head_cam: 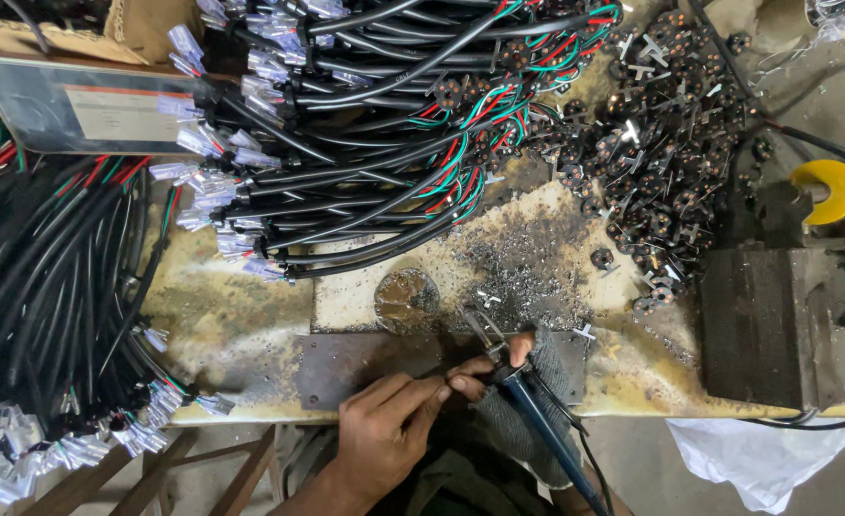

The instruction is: The person solders electrical wires at a workbench, holding a soldering iron in one hand and solder wire in the other to attach wire ends to small terminal components, then sets finished wired components aside and picks up the next piece.

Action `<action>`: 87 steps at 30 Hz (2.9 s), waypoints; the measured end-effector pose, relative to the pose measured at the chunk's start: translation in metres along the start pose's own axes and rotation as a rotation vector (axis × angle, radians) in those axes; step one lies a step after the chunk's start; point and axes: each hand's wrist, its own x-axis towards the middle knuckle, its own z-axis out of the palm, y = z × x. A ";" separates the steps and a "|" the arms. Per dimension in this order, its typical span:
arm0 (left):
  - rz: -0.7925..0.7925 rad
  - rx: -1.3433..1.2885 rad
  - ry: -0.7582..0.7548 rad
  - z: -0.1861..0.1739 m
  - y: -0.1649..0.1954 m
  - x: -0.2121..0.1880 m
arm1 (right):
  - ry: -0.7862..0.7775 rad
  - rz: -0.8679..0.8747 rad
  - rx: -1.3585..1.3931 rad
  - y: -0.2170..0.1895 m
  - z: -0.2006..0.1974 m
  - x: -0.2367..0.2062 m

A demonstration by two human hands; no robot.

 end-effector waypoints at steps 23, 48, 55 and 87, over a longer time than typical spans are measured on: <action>-0.274 0.198 -0.019 -0.017 0.002 0.011 | 0.170 0.359 0.626 -0.005 0.015 -0.026; -0.121 0.232 -0.188 -0.018 0.003 0.022 | -0.041 -0.070 -0.101 -0.026 0.000 -0.027; -0.034 0.222 -0.046 -0.005 -0.003 0.011 | 0.095 -0.745 -0.505 -0.027 -0.013 -0.029; -0.282 0.142 -0.156 -0.012 0.002 0.024 | 0.203 -0.132 -0.134 0.022 -0.037 -0.061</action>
